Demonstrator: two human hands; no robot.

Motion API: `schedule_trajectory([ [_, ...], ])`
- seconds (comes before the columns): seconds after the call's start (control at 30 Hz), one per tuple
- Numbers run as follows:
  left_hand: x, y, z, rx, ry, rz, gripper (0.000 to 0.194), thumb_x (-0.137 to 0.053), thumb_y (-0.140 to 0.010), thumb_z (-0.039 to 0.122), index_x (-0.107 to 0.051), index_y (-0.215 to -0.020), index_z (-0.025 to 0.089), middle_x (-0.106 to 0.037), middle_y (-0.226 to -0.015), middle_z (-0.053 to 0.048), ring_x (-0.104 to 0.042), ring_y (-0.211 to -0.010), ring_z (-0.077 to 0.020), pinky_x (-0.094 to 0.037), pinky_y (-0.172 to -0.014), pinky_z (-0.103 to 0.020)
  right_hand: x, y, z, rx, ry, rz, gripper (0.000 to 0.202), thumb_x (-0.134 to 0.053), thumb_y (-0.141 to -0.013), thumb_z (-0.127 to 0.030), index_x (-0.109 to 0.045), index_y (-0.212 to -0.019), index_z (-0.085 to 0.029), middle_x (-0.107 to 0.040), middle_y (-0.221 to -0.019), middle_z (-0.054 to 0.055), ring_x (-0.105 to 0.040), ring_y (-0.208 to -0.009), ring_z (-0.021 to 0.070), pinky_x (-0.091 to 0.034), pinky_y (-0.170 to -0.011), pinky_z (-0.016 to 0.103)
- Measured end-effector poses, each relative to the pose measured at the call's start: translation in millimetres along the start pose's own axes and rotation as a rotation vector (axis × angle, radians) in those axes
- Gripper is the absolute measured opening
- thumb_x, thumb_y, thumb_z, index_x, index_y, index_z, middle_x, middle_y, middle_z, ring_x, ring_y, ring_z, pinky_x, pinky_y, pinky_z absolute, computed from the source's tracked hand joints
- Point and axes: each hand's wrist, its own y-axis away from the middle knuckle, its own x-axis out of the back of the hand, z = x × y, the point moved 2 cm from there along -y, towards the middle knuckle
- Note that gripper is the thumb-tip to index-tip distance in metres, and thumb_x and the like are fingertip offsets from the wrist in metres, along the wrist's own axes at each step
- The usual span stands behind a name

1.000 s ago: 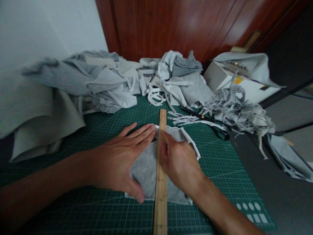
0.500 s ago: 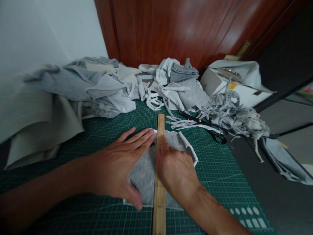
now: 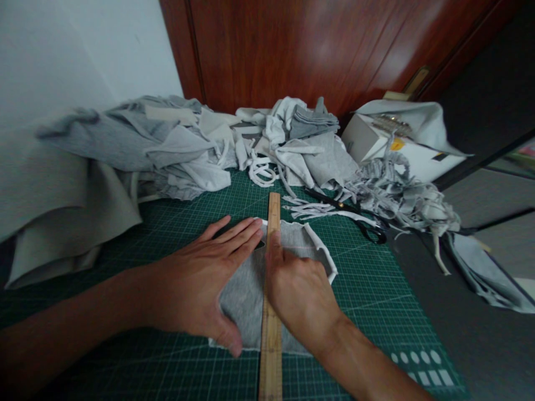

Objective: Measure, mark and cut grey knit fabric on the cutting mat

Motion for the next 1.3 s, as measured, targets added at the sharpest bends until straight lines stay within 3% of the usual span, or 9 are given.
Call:
schedule_trajectory([
  [0.27, -1.0, 0.0, -1.0, -0.001, -0.009, -0.005, 0.137, -0.056, -0.073, 0.089, -0.002, -0.167, 0.006, 0.011, -0.173, -0.019, 0.008, -0.163, -0.0358, 0.014, -0.128, -0.056, -0.8, 0.6, 1.2, 0.02, 0.005, 0.04, 0.05, -0.038, -0.101, -0.016, -0.055, -0.143, 0.005, -0.077, -0.069, 0.012, -0.07, -0.047, 0.0213, -0.031, -0.04, 0.03],
  [0.53, -0.4, -0.3, 0.1, 0.0, -0.013, -0.002, 0.138, -0.058, -0.072, 0.091, -0.003, -0.167, 0.006, 0.009, -0.173, -0.02, 0.006, -0.163, -0.037, 0.012, -0.128, -0.056, -1.1, 1.9, 1.9, 0.021, -0.013, -0.029, 0.055, -0.04, -0.095, -0.012, -0.05, -0.146, 0.006, -0.077, -0.075, 0.012, -0.07, -0.05, 0.0229, -0.029, -0.041, 0.033],
  [0.67, -3.9, -0.8, 0.2, -0.021, -0.042, 0.058, 0.131, -0.048, -0.078, 0.093, -0.009, -0.167, 0.005, 0.002, -0.173, -0.022, 0.002, -0.163, -0.0366, 0.008, -0.129, -0.058, 0.5, 1.6, 0.9, 0.019, 0.011, -0.083, 0.056, -0.04, -0.094, -0.011, -0.049, -0.147, 0.006, -0.078, -0.078, 0.015, -0.071, -0.052, 0.0242, -0.029, -0.04, 0.033],
  [0.77, -6.2, -2.4, 1.2, -0.012, -0.089, 0.103, 0.112, -0.039, -0.091, 0.084, -0.015, -0.166, 0.004, -0.004, -0.173, -0.023, 0.001, -0.163, -0.0341, 0.003, -0.13, -0.058, 1.2, 1.4, -0.3, 0.026, 0.031, -0.098, 0.059, -0.044, -0.092, -0.012, -0.048, -0.148, 0.007, -0.079, -0.08, 0.017, -0.072, -0.054, 0.0256, -0.032, -0.04, 0.033],
  [0.93, -3.0, -9.0, 8.0, -0.062, -0.136, 0.15, 0.104, -0.06, -0.092, 0.068, -0.021, -0.164, 0.002, -0.004, -0.174, -0.022, 0.006, -0.163, -0.0302, -0.001, -0.133, -0.047, 3.2, 0.5, -1.2, -0.001, 0.02, -0.113, 0.058, -0.047, -0.093, -0.01, -0.05, -0.148, 0.006, -0.079, -0.079, 0.015, -0.073, -0.055, 0.025, -0.035, -0.041, 0.032],
  [1.1, 3.0, -14.6, 17.4, -0.188, -0.023, 0.082, 0.092, -0.066, -0.095, 0.034, -0.014, -0.166, 0.009, 0.001, -0.176, -0.014, 0.003, -0.163, -0.0201, -0.012, -0.133, -0.033, 2.7, 0.6, -2.4, 0.009, 0.016, -0.168, 0.035, -0.052, -0.092, -0.015, -0.073, -0.118, -0.003, -0.079, -0.085, 0.017, -0.076, -0.062, 0.0278, -0.04, -0.045, 0.031],
  [1.2, 4.7, -16.4, 18.3, -0.157, 0.052, 0.021, 0.102, -0.068, -0.091, 0.032, -0.005, -0.166, 0.003, 0.003, -0.176, -0.017, 0.003, -0.163, -0.0207, -0.013, -0.132, -0.032, 1.7, 0.7, -2.3, -0.025, 0.032, -0.175, 0.041, -0.052, -0.092, -0.014, -0.068, -0.128, -0.001, -0.079, -0.083, 0.016, -0.075, -0.059, 0.028, -0.042, -0.045, 0.031],
  [1.3, 4.4, -18.2, 18.9, -0.119, 0.096, 0.027, 0.11, -0.068, -0.089, 0.043, 0.0, -0.165, 0.001, 0.002, -0.176, -0.02, 0.002, -0.164, -0.0253, -0.016, -0.133, -0.04, 2.9, -0.3, -2.3, -0.066, 0.028, -0.205, 0.048, -0.052, -0.094, -0.015, -0.061, -0.138, 0.001, -0.081, -0.086, 0.016, -0.075, -0.059, 0.0276, -0.044, -0.046, 0.032],
])
